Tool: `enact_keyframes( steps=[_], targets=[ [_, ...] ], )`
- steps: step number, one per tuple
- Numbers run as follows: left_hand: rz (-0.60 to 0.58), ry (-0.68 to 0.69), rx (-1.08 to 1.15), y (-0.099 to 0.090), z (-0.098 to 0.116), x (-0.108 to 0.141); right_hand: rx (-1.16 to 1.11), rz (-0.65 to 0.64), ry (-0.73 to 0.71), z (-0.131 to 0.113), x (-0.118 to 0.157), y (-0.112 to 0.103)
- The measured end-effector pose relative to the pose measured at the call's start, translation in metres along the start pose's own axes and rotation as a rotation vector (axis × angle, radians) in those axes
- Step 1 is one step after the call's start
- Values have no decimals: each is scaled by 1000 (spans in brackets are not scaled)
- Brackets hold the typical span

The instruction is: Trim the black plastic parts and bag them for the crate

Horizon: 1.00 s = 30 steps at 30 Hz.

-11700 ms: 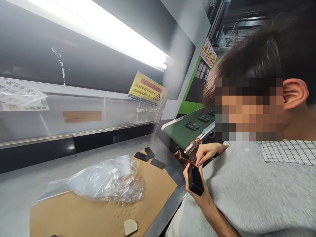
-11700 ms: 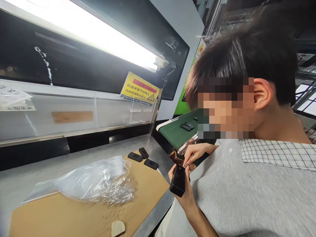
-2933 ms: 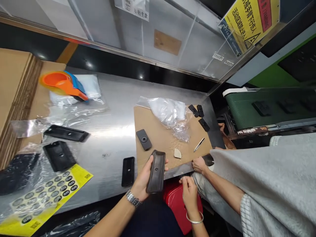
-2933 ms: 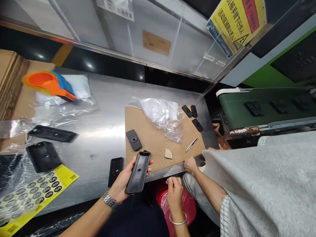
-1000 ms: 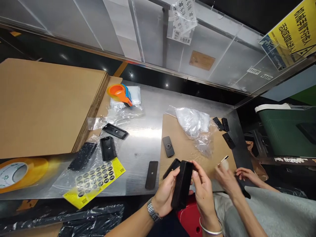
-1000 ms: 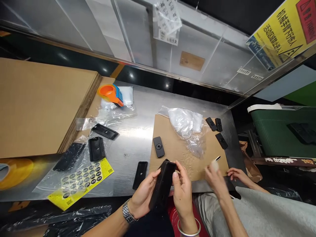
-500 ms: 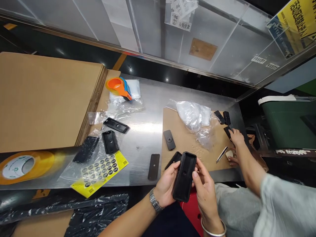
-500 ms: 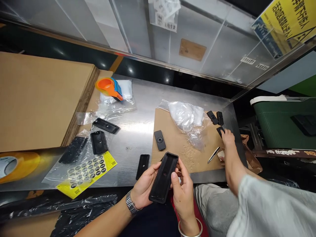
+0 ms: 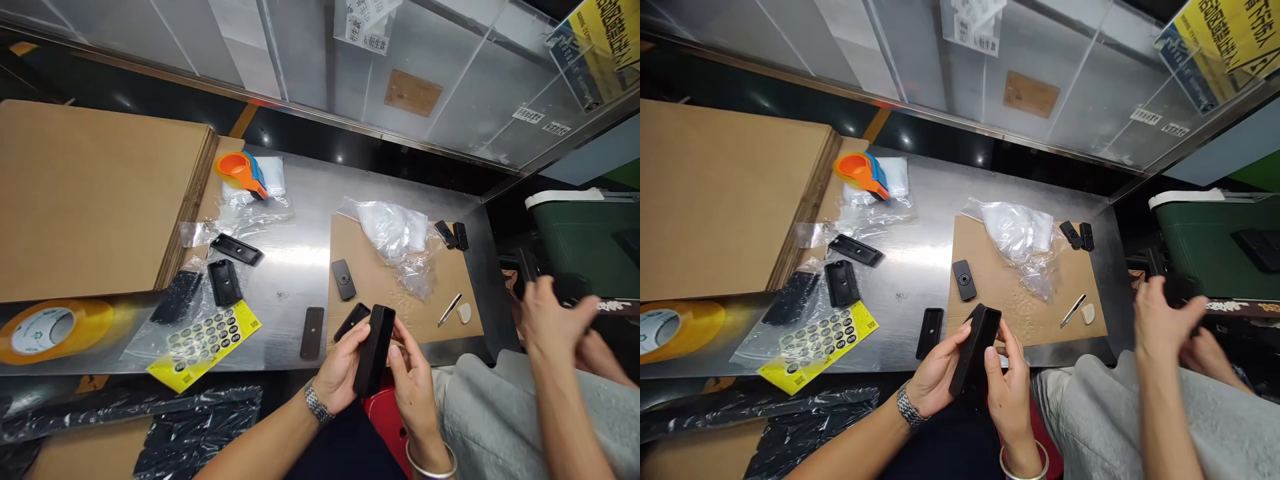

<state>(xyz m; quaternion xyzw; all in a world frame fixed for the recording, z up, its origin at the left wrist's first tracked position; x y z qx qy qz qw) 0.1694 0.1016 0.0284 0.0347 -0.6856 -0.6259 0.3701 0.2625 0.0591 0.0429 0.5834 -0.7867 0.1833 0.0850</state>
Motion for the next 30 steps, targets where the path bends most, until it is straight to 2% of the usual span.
enact_keyframes(
  steps=[3, 7, 10, 14, 20, 30],
  targets=[
    [62, 112, -145, -4, 3, 2, -13, -41, 22, 7, -2, 5],
    [43, 132, -220, -4, 1, 1, -135, -27, 85, 11, -6, 12],
    [35, 112, -255, -4, 2, 3, -324, -27, 102, 9, -8, 15],
    [30, 13, -324, -2, 2, 13, -484, 20, 132, 6, -7, 12],
    [-68, -110, -337, 4, 0, 33, -431, 115, 126, 2, -2, 7],
    [-93, -131, -351, 4, 0, 41, -339, 196, 83, 2, 3, 9]
  ],
)
Point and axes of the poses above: each hand's wrist, its own x-axis away from the middle knuckle, its own y-axis out of the palm, z = x × y, the point moved 5 cm from there along -x, towards the middle knuckle, and after that the axes turned 6 degrees about -z, right-handed, at the moved point
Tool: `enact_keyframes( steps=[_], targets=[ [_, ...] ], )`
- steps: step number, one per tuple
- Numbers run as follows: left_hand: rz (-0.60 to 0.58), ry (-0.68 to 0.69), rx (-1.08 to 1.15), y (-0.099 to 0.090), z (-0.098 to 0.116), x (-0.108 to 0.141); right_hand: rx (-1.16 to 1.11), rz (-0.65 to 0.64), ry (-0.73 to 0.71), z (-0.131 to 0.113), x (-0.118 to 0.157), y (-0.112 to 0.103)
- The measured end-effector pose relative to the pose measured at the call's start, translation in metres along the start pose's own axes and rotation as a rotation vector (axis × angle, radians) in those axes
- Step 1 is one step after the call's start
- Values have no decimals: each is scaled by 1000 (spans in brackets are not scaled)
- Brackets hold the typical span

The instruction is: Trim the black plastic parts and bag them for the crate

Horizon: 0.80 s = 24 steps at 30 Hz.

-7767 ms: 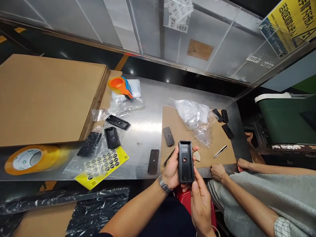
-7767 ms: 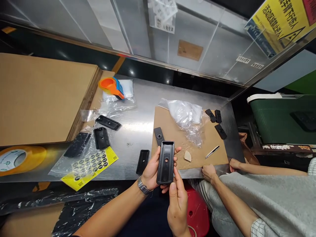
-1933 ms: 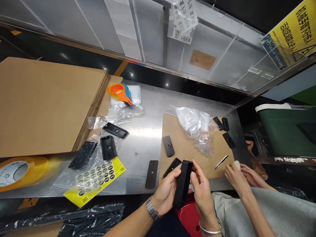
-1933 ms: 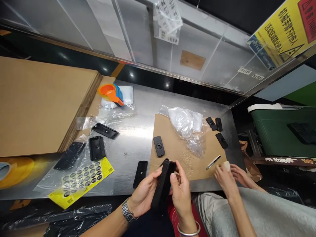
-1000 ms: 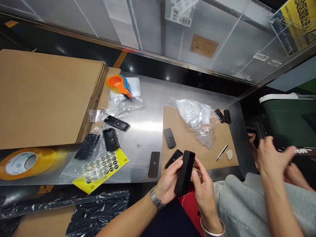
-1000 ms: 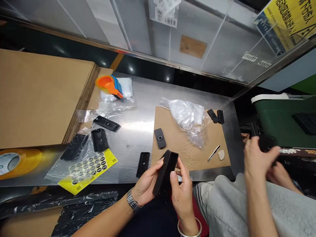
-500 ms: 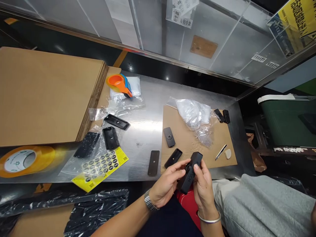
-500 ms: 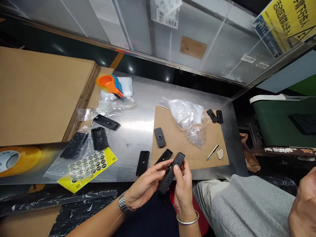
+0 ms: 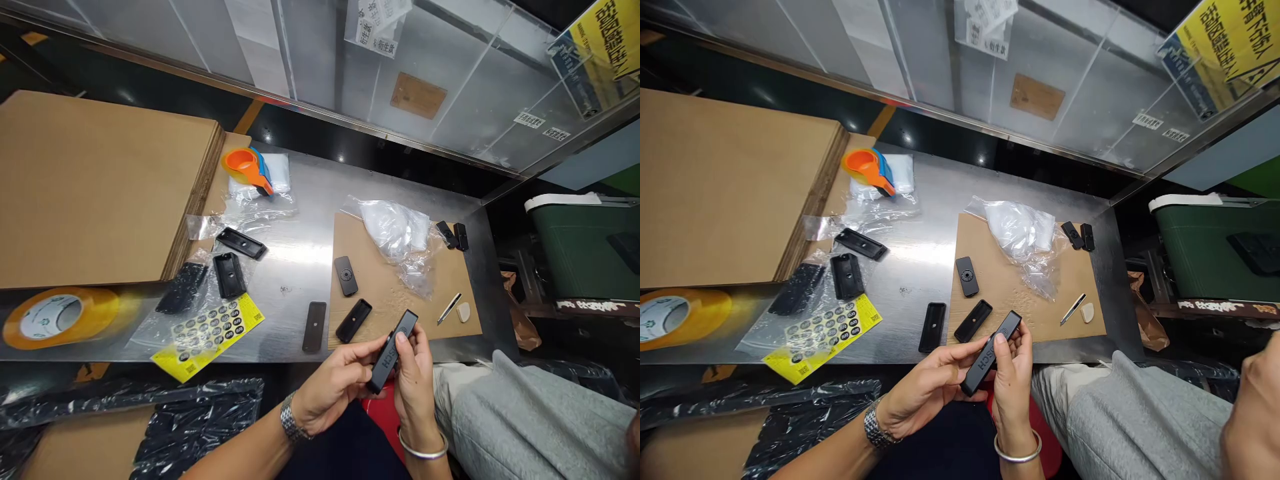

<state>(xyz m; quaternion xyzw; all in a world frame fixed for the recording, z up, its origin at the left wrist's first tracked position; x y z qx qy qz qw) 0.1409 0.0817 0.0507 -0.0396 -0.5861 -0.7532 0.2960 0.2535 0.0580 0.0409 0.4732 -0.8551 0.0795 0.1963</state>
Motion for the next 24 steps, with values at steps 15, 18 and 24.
enact_keyframes(
  steps=[15, 18, 24],
  targets=[
    [52, 19, -67, -5, -3, -2, 43, 35, -62, -2, 4, 5],
    [98, 42, -91, -6, -3, -3, -11, 14, -54, 4, 2, 5],
    [183, 66, -268, -10, 1, 0, -240, -57, 88, 14, -2, 7]
  ],
)
Point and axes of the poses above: each hand's wrist, its own x-axis away from the middle knuckle, its own y-axis out of the palm, z = x × y, the point moved 5 cm from there along -x, towards the middle knuckle, and after that the axes turned 6 degrees about -z, right-handed, at the moved point
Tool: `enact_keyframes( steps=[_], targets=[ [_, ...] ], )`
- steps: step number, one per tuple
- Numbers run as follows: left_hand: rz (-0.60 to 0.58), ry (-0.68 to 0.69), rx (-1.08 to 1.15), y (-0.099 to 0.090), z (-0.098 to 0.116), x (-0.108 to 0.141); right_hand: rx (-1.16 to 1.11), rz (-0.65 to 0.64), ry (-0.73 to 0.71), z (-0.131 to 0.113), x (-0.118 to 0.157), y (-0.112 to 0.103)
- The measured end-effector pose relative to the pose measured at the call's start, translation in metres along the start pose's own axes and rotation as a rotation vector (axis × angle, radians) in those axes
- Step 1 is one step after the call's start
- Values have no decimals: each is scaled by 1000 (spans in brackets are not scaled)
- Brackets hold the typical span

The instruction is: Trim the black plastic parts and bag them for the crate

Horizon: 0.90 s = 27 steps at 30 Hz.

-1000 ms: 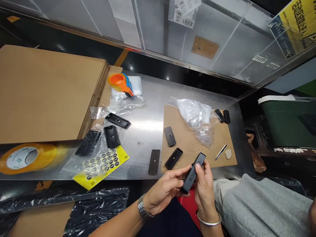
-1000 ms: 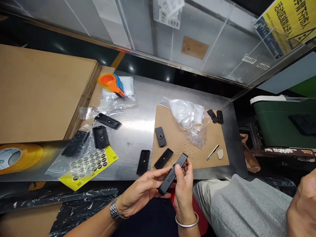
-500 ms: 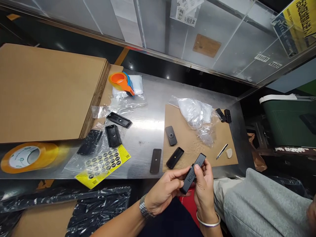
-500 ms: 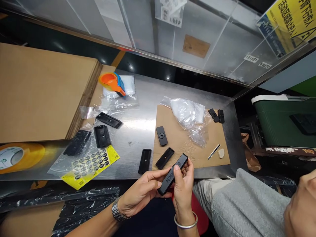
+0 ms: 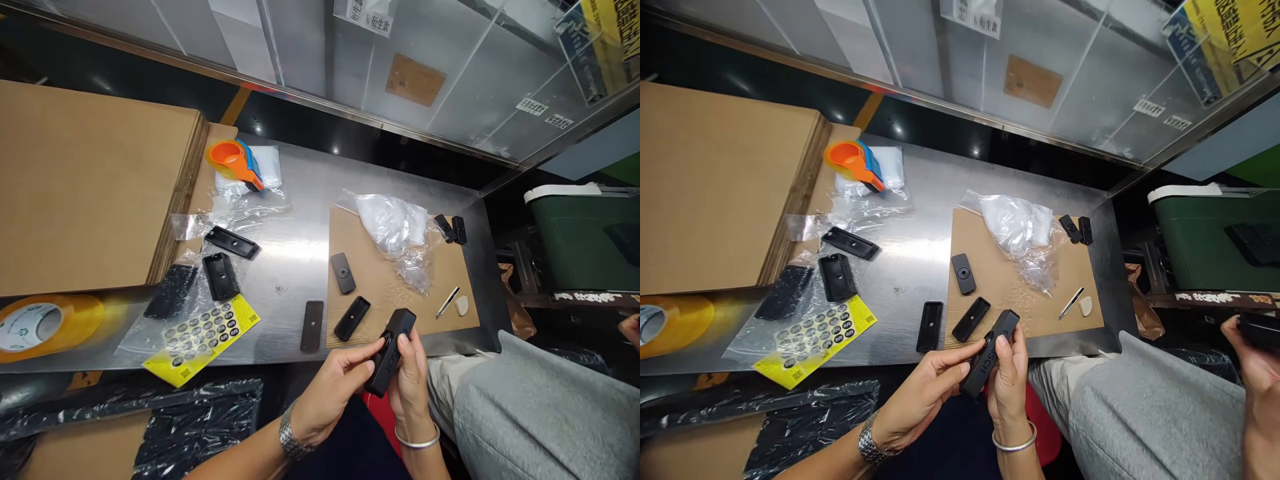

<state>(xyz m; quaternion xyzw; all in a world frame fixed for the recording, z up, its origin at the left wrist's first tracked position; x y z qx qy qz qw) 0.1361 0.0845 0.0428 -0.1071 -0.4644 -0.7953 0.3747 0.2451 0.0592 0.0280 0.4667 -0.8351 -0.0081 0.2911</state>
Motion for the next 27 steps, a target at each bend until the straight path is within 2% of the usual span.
enact_keyframes(
  steps=[7, 14, 18, 21, 23, 25, 27],
  targets=[
    [-7, 145, -221, -4, 12, 3, -141, 36, 81, 3, -2, 1],
    [-12, 157, -253, -7, 13, 1, -180, 22, 103, 4, -6, 5],
    [-5, 119, -208, -11, 11, -5, -104, 28, 90, 6, -11, 2],
    [-2, 46, -174, -25, -7, -24, 85, 3, 65, 22, -30, -13],
    [43, 16, -211, -42, -25, -42, 370, 32, 8, 39, -53, -34],
    [151, 24, -316, -64, -43, -59, 741, 152, -64, 57, -78, -58],
    [210, 50, -416, -82, -57, -74, 909, 254, -92, 75, -99, -78]
  ],
)
Point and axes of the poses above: each hand's wrist, its own x-axis away from the middle knuckle, its own y-axis out of the palm, z = x × y, the point moved 5 cm from there along -x, towards the middle knuckle, and after that the axes turned 6 degrees about -z, right-handed, at the moved point
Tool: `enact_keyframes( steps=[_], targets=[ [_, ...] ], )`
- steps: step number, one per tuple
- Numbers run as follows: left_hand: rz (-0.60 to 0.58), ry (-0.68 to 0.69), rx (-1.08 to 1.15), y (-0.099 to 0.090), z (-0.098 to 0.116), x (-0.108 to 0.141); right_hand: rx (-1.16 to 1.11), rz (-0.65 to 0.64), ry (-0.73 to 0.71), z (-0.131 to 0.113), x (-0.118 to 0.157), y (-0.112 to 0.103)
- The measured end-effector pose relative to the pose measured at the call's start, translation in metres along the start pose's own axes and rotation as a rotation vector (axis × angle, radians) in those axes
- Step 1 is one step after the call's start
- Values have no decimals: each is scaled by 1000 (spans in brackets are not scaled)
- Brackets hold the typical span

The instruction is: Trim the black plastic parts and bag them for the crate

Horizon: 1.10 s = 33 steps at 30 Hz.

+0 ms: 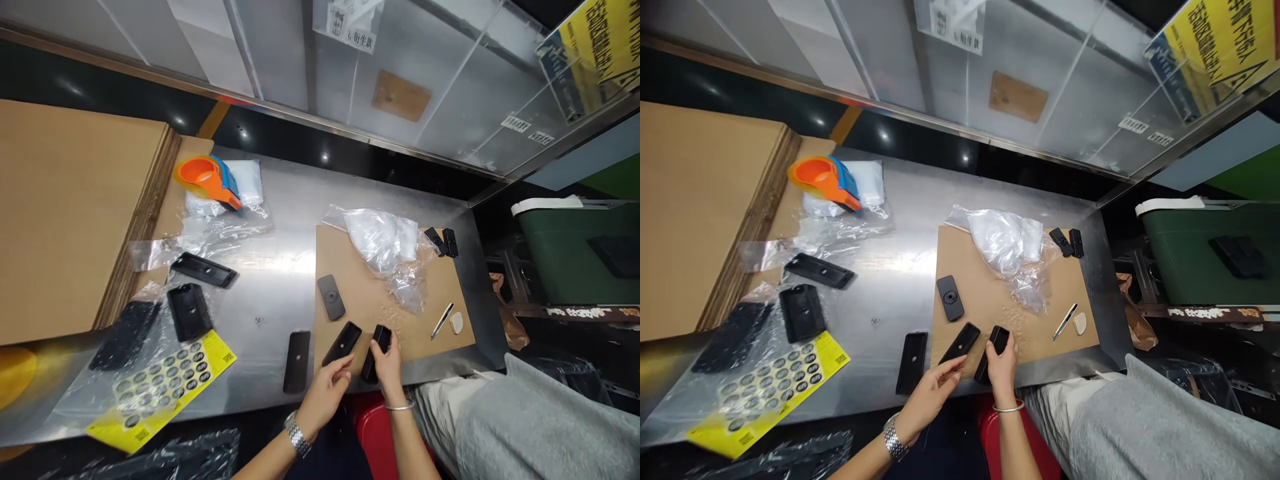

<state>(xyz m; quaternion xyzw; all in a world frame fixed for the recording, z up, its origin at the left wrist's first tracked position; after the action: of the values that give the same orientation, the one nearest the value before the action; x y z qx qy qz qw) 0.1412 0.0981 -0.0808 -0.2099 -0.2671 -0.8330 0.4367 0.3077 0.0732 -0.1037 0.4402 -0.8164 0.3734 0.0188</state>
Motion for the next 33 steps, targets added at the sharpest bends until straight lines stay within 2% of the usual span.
enact_keyframes(
  steps=[2, 4, 6, 8, 11, 14, 17, 19, 22, 27, 31, 33],
  targets=[
    [52, 24, -108, -6, -12, -12, 70, 61, -1, 17, -13, 6],
    [95, 34, -203, -11, -17, -21, 124, 105, -13, 22, -20, 8],
    [127, 38, -277, -15, -16, -27, 213, 149, -63, 15, -28, 3],
    [145, 42, -331, -17, -13, -34, 308, 172, -186, -3, -46, -6],
    [135, 47, -366, -16, -11, -45, 359, 163, -370, -38, -97, -22],
    [99, 79, -360, -13, -14, -62, 374, 173, -417, -64, -166, -35],
    [57, 136, -319, -10, -17, -80, 387, 167, -469, -80, -222, -37],
    [24, 154, -267, -8, -18, -91, 386, 151, -517, -84, -244, -35],
    [3, 149, -169, -7, -15, -101, 387, 126, -586, -82, -254, -31],
    [60, 123, -70, -6, 5, -112, 391, 123, -643, -77, -248, -36],
    [53, 109, -28, 5, 34, -130, 439, 124, -665, -82, -241, -51],
    [25, 96, 6, 15, 54, -140, 476, 140, -668, -89, -228, -59]
  ],
)
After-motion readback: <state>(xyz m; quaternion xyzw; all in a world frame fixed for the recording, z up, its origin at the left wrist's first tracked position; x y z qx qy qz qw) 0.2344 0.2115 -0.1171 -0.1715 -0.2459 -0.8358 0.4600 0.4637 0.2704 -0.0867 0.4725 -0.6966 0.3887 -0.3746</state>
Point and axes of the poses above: each hand's wrist, its own x-axis away from the middle knuckle, its own y-axis out of the palm, z = x × y, the point moved 5 cm from there along -x, towards the middle knuckle, and after that the axes turned 6 degrees about -z, right-handed, at the moved point
